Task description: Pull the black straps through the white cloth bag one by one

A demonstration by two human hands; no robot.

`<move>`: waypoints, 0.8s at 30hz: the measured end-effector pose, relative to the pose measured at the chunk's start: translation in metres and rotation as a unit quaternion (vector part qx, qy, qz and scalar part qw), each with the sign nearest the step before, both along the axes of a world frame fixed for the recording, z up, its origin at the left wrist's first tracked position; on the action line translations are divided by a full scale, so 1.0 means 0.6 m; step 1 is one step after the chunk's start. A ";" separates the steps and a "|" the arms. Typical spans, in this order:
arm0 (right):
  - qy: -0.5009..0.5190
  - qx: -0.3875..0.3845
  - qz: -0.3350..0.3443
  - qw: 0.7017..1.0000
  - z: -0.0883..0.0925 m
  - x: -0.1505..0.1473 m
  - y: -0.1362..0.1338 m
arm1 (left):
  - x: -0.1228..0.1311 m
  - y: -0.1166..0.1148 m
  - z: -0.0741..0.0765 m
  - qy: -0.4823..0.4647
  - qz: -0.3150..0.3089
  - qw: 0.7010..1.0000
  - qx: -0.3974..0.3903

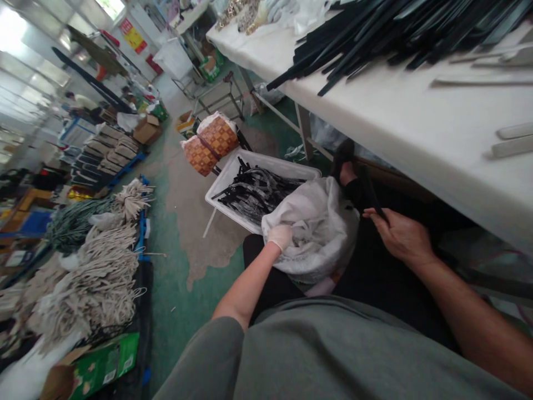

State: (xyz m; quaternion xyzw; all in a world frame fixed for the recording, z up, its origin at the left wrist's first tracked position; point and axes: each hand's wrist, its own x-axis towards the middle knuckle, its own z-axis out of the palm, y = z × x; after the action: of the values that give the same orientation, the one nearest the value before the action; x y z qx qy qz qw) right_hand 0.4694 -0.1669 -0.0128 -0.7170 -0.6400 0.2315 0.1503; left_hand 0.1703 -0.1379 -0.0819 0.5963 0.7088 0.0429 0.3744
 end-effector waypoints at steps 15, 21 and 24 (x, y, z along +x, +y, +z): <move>0.547 -0.105 0.044 0.830 0.094 -0.152 -0.054 | -0.068 -0.151 0.244 -0.261 0.099 0.943 0.180; 0.522 -0.203 0.173 0.810 0.137 -0.207 -0.029 | -0.063 -0.151 0.260 -0.210 -0.033 0.957 0.196; 0.526 -0.280 0.212 0.775 0.146 -0.200 -0.022 | -0.079 -0.130 0.263 -0.158 -0.070 0.954 0.247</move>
State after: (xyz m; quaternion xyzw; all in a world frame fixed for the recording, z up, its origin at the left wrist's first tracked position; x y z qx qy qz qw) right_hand 0.3494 -0.1801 0.0746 -0.3404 -0.5042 0.7672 0.2033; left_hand 0.1231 -0.2159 0.0762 0.7036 0.5644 0.2841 0.3251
